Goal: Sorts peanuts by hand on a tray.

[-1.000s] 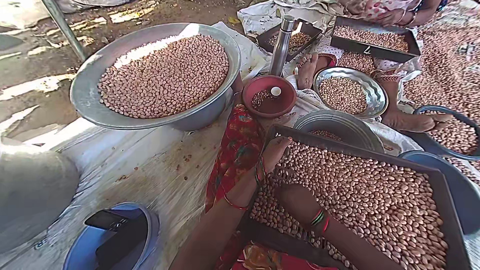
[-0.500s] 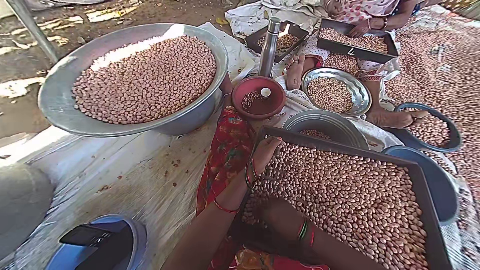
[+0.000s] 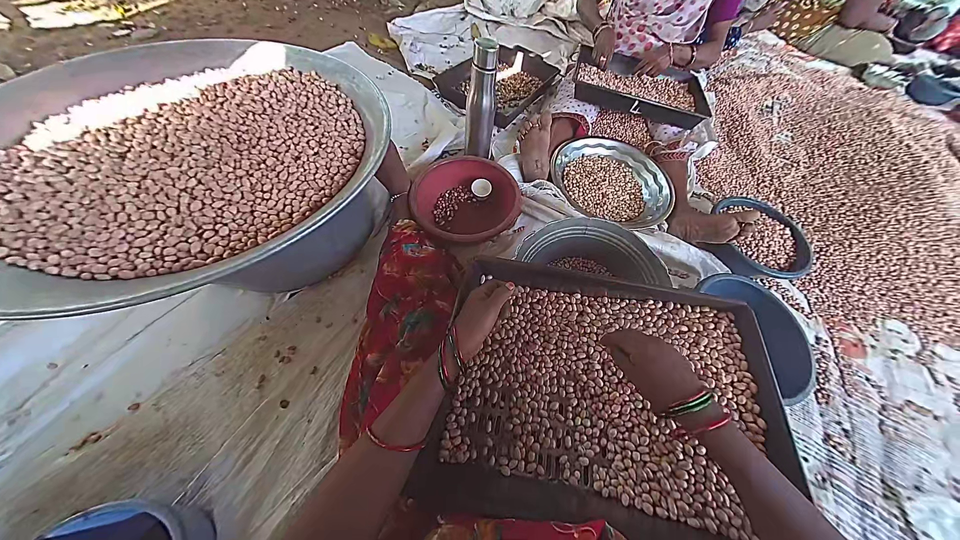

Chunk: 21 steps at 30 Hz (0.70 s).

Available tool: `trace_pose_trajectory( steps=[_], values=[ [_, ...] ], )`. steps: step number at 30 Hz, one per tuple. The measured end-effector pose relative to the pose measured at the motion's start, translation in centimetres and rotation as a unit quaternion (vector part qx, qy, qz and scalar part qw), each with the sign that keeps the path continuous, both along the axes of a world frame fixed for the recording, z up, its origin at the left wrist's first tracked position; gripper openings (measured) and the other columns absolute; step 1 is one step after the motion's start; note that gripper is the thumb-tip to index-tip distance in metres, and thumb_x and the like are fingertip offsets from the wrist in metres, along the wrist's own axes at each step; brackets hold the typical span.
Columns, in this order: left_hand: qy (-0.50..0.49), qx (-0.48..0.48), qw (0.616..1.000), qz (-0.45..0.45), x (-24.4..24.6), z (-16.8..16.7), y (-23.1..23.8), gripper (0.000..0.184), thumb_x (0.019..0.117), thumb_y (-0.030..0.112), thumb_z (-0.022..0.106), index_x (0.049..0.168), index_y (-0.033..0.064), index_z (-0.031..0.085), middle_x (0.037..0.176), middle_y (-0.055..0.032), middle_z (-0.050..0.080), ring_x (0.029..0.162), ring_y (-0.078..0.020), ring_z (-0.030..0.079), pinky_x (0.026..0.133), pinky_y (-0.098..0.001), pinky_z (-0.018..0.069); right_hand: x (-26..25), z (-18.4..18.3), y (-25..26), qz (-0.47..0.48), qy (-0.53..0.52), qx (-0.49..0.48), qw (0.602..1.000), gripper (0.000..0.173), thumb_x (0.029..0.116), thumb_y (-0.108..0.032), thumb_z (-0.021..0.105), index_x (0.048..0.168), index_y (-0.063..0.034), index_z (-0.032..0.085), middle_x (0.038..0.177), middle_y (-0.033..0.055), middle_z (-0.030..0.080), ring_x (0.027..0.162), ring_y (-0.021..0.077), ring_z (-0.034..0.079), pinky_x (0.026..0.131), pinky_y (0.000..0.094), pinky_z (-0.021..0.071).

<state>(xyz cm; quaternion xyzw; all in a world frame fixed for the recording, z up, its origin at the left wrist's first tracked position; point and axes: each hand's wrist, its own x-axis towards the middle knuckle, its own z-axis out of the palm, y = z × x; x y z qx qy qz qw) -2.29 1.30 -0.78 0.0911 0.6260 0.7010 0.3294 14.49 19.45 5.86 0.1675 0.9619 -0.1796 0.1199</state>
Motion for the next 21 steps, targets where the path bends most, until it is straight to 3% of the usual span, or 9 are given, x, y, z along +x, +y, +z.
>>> trace_pose_trajectory(
  steps=[4,8,9,11,14,16,19,21],
  values=[
    [-0.003,-0.016,1.000,-0.005,0.1,0.1,0.2,0.024,0.1105,0.012,0.043,0.097,0.0028,0.059,0.061,0.0067,0.048,0.047,0.0019,0.042,0.046,-0.0116,0.0349,1.5,-1.7,-0.4,0.036,0.025,0.027,0.999,0.028,0.1035,-0.006,0.052,0.118,0.0057,0.072,0.112,0.0290,0.072,0.100,0.0486,0.071,0.083,0.0641,0.0541],
    [-0.003,-0.020,1.000,-0.006,0.3,-0.1,0.0,0.024,0.1105,0.012,0.042,0.095,0.0036,0.059,0.059,0.0072,0.047,0.046,0.0021,0.042,0.045,-0.0111,0.0356,3.4,-0.5,0.2,0.037,0.097,0.013,0.994,0.023,0.1001,-0.003,0.055,0.108,0.0069,0.075,0.103,0.0275,0.074,0.094,0.0467,0.073,0.079,0.0622,0.0563],
    [-0.002,-0.025,1.000,-0.008,0.3,0.0,0.0,0.024,0.1105,0.012,0.042,0.095,0.0034,0.059,0.059,0.0073,0.047,0.046,0.0022,0.042,0.045,-0.0110,0.0356,4.0,0.2,0.2,0.031,0.061,0.017,0.998,0.024,0.1011,-0.004,0.054,0.108,0.0068,0.074,0.104,0.0279,0.074,0.094,0.0472,0.073,0.080,0.0629,0.0559],
    [0.001,-0.034,0.999,-0.011,0.3,0.0,0.1,0.024,0.1103,0.012,0.043,0.095,0.0030,0.059,0.059,0.0071,0.048,0.046,0.0022,0.043,0.046,-0.0110,0.0354,4.7,2.3,0.0,0.013,-0.120,0.011,0.993,0.030,0.1071,-0.011,0.048,0.120,0.0053,0.070,0.116,0.0294,0.070,0.106,0.0496,0.069,0.088,0.0657,0.0512],
    [0.001,-0.043,0.999,-0.018,0.3,-0.1,0.3,0.023,0.1105,0.012,0.043,0.098,0.0020,0.059,0.060,0.0062,0.048,0.047,0.0018,0.042,0.046,-0.0114,0.0353,6.0,2.8,-0.5,0.013,-0.301,0.024,0.953,0.034,0.1088,-0.018,0.048,0.130,0.0019,0.065,0.124,0.0290,0.066,0.111,0.0493,0.066,0.090,0.0647,0.0495],
    [-0.003,-0.049,0.999,-0.020,0.4,-0.1,0.4,0.022,0.1105,0.013,0.044,0.097,0.0027,0.058,0.059,0.0059,0.048,0.046,0.0017,0.043,0.045,-0.0109,0.0351,7.0,1.6,-1.2,0.012,-0.323,0.050,0.945,0.034,0.1066,-0.018,0.054,0.131,0.0028,0.064,0.126,0.0300,0.065,0.110,0.0500,0.066,0.088,0.0640,0.0507],
    [-0.004,-0.062,0.997,-0.056,0.5,0.0,0.3,0.022,0.1107,0.014,0.043,0.098,0.0035,0.058,0.060,0.0066,0.048,0.046,0.0018,0.042,0.045,-0.0113,0.0346,7.4,0.2,-2.0,0.002,-0.318,0.092,0.944,0.029,0.1069,-0.011,0.049,0.123,0.0068,0.065,0.122,0.0301,0.066,0.107,0.0490,0.068,0.086,0.0613,0.0519],
    [-0.014,-0.083,0.989,-0.122,0.6,0.0,0.1,0.024,0.1115,0.017,0.041,0.104,0.0027,0.059,0.062,0.0070,0.050,0.047,0.0016,0.043,0.046,-0.0119,0.0353,7.7,0.2,-2.3,-0.005,-0.231,0.106,0.967,0.026,0.1062,-0.009,0.049,0.115,0.0076,0.067,0.113,0.0291,0.069,0.101,0.0471,0.070,0.082,0.0590,0.0539]
  ],
)
